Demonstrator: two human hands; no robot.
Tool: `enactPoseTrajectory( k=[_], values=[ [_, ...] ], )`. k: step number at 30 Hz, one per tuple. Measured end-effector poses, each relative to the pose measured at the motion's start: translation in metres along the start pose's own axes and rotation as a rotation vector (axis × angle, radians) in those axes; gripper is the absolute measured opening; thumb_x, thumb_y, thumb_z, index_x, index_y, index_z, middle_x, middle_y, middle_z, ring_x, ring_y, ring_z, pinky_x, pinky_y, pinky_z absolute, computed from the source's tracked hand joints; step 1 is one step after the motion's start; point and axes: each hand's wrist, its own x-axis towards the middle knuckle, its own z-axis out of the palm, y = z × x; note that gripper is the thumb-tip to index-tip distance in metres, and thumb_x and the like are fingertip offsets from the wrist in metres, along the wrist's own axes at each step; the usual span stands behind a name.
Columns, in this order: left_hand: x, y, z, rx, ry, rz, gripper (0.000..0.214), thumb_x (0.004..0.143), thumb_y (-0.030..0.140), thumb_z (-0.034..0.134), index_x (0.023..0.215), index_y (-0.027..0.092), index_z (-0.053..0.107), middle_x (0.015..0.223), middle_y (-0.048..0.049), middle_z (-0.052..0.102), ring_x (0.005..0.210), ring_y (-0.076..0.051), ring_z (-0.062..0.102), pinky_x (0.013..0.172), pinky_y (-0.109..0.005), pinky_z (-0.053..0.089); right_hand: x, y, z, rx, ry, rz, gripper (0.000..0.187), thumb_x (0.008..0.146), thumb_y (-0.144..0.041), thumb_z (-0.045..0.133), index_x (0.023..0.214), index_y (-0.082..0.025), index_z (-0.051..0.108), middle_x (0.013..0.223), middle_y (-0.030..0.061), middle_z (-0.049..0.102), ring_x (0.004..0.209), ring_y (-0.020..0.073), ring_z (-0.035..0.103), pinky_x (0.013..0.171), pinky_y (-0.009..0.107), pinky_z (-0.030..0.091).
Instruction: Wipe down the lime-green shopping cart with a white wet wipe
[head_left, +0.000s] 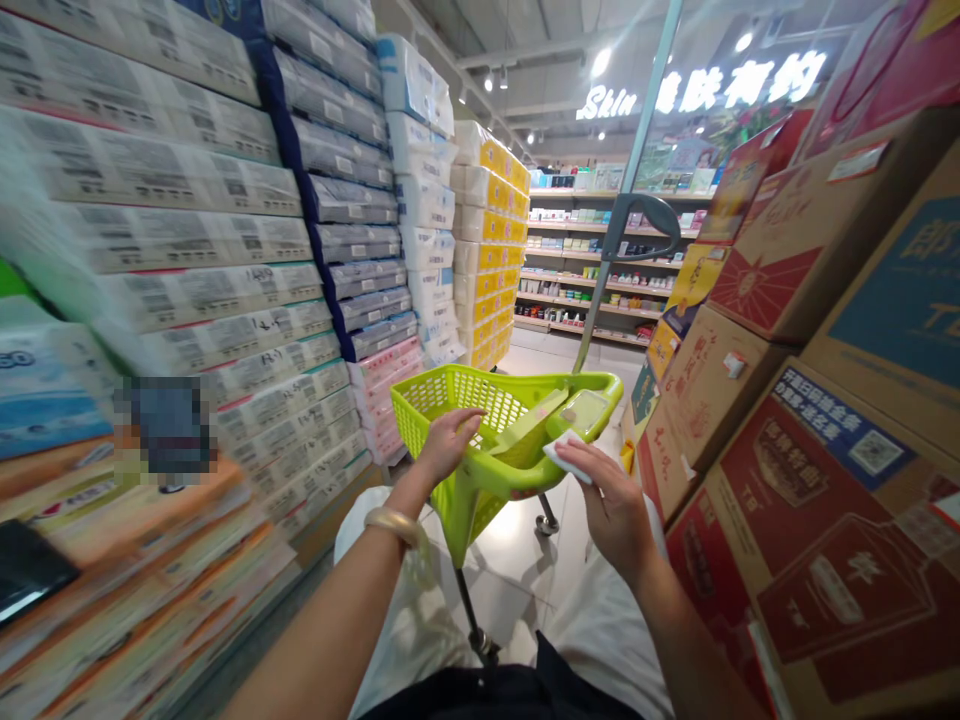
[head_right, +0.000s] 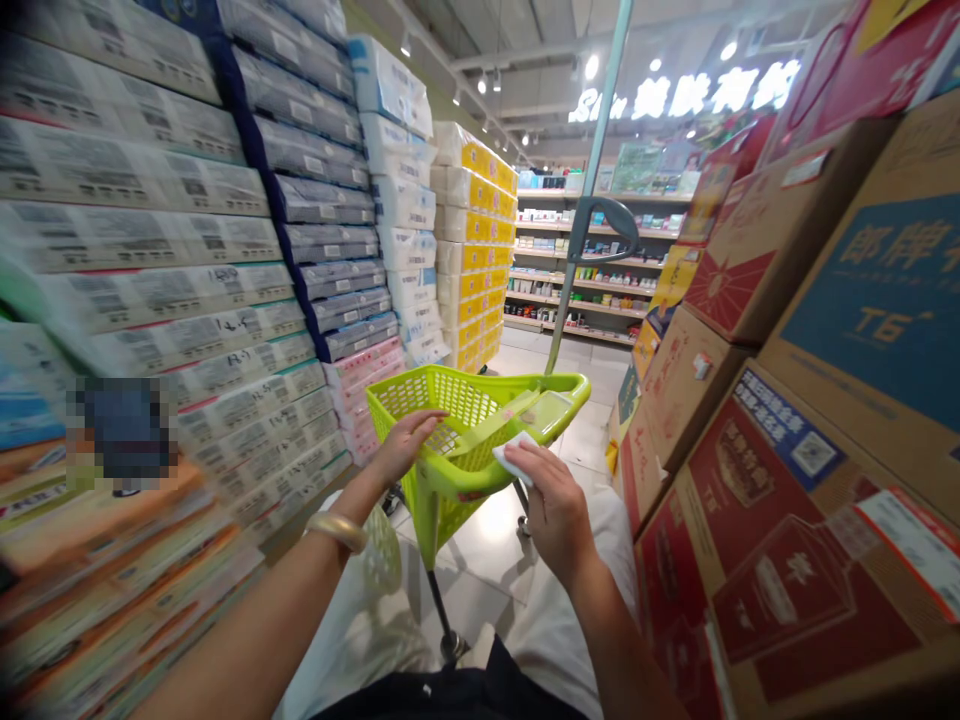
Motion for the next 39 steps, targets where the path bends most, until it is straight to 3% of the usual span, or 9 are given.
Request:
enactPoseTrajectory(
  k=[4, 7, 10, 14, 18, 21, 27, 33, 39],
  values=[
    [-0.002, 0.051, 0.016, 0.029, -0.097, 0.088, 0.036, 0.082, 0.049, 0.055, 0.097, 0.022, 0.074, 0.105, -0.005, 0.073, 0.099, -0.023, 0.065, 0.092, -0.033, 0.047, -0.001, 0.013, 0.008, -0.111, 0.12, 0.004, 0.039, 0.094, -0.01, 0.043, 0.12, -0.025, 0.068, 0.117, 0.007, 0.072, 0.122, 0.0233, 0.062, 0.105, 0.046, 0.049],
    [-0.006, 0.085, 0.032, 0.334, -0.284, 0.136, 0.026, 0.078, 0.045, 0.061, 0.076, 0.022, 0.072, 0.079, -0.005, 0.071, 0.077, -0.024, 0.066, 0.071, -0.032, 0.048, -0.001, 0.014, 0.013, -0.156, 0.176, 0.029, 0.04, 0.094, -0.01, 0.041, 0.12, -0.025, 0.068, 0.117, 0.0078, 0.072, 0.122, 0.0242, 0.062, 0.105, 0.048, 0.049],
    [-0.009, 0.104, 0.049, 0.613, -0.415, 0.105, 0.022, 0.074, 0.041, 0.066, 0.061, 0.023, 0.065, 0.061, -0.004, 0.064, 0.062, -0.023, 0.062, 0.058, -0.031, 0.042, 0.0, 0.013, 0.014, -0.136, 0.122, 0.02, 0.041, 0.093, -0.01, 0.041, 0.121, -0.026, 0.067, 0.12, 0.0069, 0.072, 0.123, 0.0235, 0.06, 0.107, 0.048, 0.047],
    [-0.011, 0.11, 0.066, 0.696, -0.402, 0.082, 0.025, 0.069, 0.046, 0.072, 0.071, 0.023, 0.065, 0.067, -0.0055, 0.066, 0.067, -0.025, 0.064, 0.061, -0.032, 0.044, 0.002, 0.028, 0.005, -0.112, 0.082, 0.003, 0.04, 0.094, -0.012, 0.041, 0.12, -0.026, 0.068, 0.121, 0.0055, 0.071, 0.124, 0.0219, 0.06, 0.108, 0.045, 0.047],
    [-0.014, 0.112, 0.067, 0.761, -0.388, 0.032, 0.028, 0.074, 0.045, 0.068, 0.086, 0.02, 0.067, 0.082, -0.0109, 0.072, 0.081, -0.029, 0.068, 0.07, -0.034, 0.049, 0.003, 0.052, -0.007, -0.188, 0.239, 0.127, 0.034, 0.095, -0.019, 0.043, 0.114, -0.022, 0.071, 0.117, 0.0091, 0.073, 0.121, 0.0242, 0.063, 0.105, 0.046, 0.05],
    [-0.017, 0.115, 0.057, 0.793, -0.42, 0.02, 0.032, 0.075, 0.045, 0.066, 0.091, 0.018, 0.069, 0.089, -0.013, 0.074, 0.085, -0.03, 0.069, 0.075, -0.036, 0.052, 0.002, 0.049, -0.005, -0.199, 0.269, 0.183, 0.033, 0.095, -0.021, 0.045, 0.115, -0.022, 0.071, 0.119, 0.0099, 0.072, 0.122, 0.0243, 0.062, 0.106, 0.045, 0.049],
    [-0.027, 0.115, 0.026, 0.843, -0.494, 0.009, 0.042, 0.078, 0.054, 0.059, 0.104, 0.023, 0.07, 0.097, -0.0112, 0.075, 0.092, -0.031, 0.07, 0.079, -0.038, 0.052, 0.001, 0.022, 0.006, -0.071, 0.023, -0.048, 0.04, 0.095, -0.012, 0.042, 0.121, -0.027, 0.068, 0.124, 0.0046, 0.07, 0.128, 0.0216, 0.056, 0.111, 0.046, 0.044],
    [-0.031, 0.122, 0.001, 0.909, -0.555, -0.102, 0.043, 0.071, 0.053, 0.065, 0.101, 0.024, 0.072, 0.098, -0.008, 0.075, 0.091, -0.029, 0.069, 0.076, -0.033, 0.051, 0.008, 0.039, -0.006, -0.228, 0.23, 0.18, 0.031, 0.094, -0.021, 0.046, 0.113, -0.02, 0.071, 0.117, 0.0114, 0.072, 0.119, 0.0278, 0.063, 0.103, 0.051, 0.05],
    [-0.025, 0.133, 0.015, 0.936, -0.494, -0.137, 0.043, 0.071, 0.054, 0.065, 0.09, 0.016, 0.076, 0.09, -0.0141, 0.075, 0.086, -0.032, 0.07, 0.071, -0.036, 0.053, 0.02, -0.001, 0.014, -0.11, -0.032, 0.008, 0.038, 0.091, -0.011, 0.043, 0.116, -0.022, 0.069, 0.119, 0.008, 0.072, 0.123, 0.0239, 0.059, 0.107, 0.047, 0.047]
  ],
)
